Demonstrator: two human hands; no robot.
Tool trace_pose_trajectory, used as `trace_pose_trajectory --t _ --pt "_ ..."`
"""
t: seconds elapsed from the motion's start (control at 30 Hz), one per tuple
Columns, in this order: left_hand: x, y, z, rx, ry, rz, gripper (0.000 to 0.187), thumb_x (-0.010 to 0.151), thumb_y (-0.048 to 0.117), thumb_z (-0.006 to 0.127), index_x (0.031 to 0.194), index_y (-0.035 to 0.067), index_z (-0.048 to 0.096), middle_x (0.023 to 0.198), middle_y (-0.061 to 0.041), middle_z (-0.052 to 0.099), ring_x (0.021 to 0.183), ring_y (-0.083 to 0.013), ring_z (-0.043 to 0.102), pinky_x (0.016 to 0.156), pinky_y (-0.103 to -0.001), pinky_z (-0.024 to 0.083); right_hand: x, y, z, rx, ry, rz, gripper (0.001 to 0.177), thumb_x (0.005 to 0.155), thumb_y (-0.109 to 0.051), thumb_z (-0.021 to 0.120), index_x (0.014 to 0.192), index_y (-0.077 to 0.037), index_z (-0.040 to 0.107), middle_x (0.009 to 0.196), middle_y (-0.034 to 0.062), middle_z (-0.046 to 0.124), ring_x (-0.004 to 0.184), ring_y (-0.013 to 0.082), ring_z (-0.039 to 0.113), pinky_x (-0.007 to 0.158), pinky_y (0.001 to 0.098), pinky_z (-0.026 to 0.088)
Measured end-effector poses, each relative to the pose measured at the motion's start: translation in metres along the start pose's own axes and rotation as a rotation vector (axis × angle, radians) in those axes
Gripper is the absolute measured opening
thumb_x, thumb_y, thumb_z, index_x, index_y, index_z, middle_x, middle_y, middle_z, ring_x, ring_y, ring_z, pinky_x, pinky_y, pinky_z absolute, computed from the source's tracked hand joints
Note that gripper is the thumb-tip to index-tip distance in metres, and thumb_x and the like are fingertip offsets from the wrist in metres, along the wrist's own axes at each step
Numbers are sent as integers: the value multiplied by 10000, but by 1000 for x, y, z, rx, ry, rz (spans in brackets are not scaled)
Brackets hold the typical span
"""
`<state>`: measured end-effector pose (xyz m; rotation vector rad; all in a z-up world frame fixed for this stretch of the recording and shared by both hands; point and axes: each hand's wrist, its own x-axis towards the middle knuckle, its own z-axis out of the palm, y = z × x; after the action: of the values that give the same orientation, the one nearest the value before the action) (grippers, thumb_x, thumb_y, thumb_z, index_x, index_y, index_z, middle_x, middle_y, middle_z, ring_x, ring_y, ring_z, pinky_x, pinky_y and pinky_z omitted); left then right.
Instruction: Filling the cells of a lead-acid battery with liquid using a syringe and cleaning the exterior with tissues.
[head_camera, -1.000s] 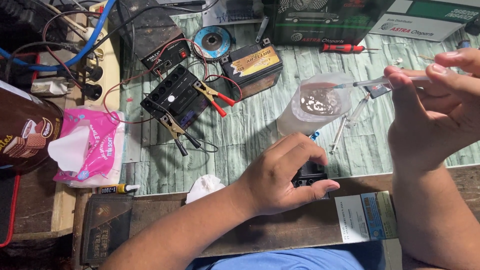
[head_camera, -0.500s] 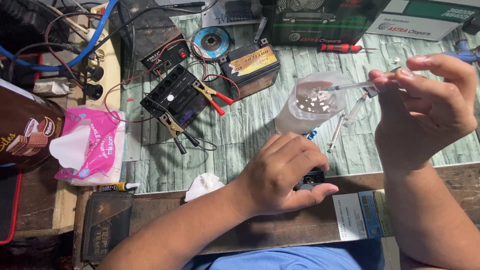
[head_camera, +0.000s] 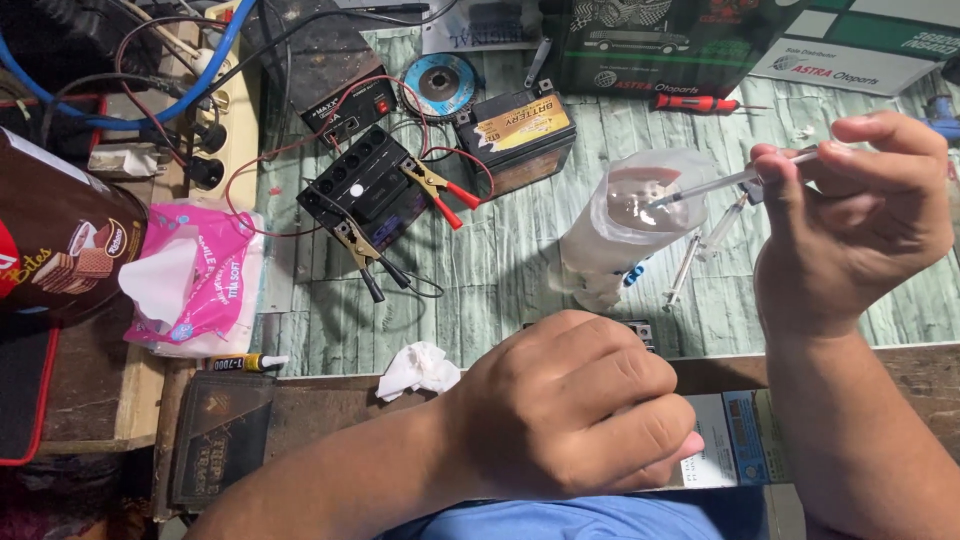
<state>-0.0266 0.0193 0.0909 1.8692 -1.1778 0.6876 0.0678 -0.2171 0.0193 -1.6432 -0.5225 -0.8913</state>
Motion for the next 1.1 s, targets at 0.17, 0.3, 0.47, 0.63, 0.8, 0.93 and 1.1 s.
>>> trace_pose_trajectory --t 0.17,0.3,0.47,0.63,0.8,0.93,1.1 --pt "6 -12 -15 -184 38 48 215 1059 85 569 894 -36 634 896 -149 580 720 -312 619 651 -410 513 -4 0 -1 -69 18 3 271 1106 72 823 1050 50 558 1298 244 504 935 325 685 907 423 666" --pt "2 -25 -20 -174 133 -16 130 977 85 636 896 -17 629 847 -128 581 685 -266 610 601 -380 531 -6 8 -7 -107 16 -53 246 1073 86 873 1067 55 629 1225 264 546 1052 307 622 928 414 623" --pt "-3 -38 -35 -201 278 -204 63 888 43 631 840 47 590 774 -68 624 676 -160 612 536 -218 532 -6 11 -2 -41 20 -26 260 1073 125 850 1065 66 597 1201 272 535 1020 295 610 916 412 651" --pt "-11 -32 -46 -193 110 -533 190 981 240 581 869 86 578 859 -43 585 828 -183 558 778 -307 482 -3 6 -4 58 40 -49 276 1102 141 759 1153 40 508 1229 257 529 1078 312 606 950 388 617" --pt "-41 -37 -42 -205 -102 -501 124 979 135 618 993 13 635 956 -111 606 888 -227 616 813 -318 547 -9 -7 -8 -119 -10 -171 279 1144 74 731 1145 52 453 1204 334 541 959 418 688 912 471 622" --pt "-51 -28 -60 -158 -279 -719 113 988 144 585 917 66 626 852 -46 578 753 -174 582 726 -297 468 -23 19 -27 6 71 -113 220 1197 -28 631 1176 0 413 1220 247 484 1068 435 600 1068 567 579" --pt "-81 -11 -74 17 -487 -995 95 923 214 676 970 146 628 898 -5 595 794 -190 625 709 -340 470 -54 48 -70 -50 12 221 111 1282 -74 384 1304 -39 487 1430 192 524 1375 311 510 1326 448 445"
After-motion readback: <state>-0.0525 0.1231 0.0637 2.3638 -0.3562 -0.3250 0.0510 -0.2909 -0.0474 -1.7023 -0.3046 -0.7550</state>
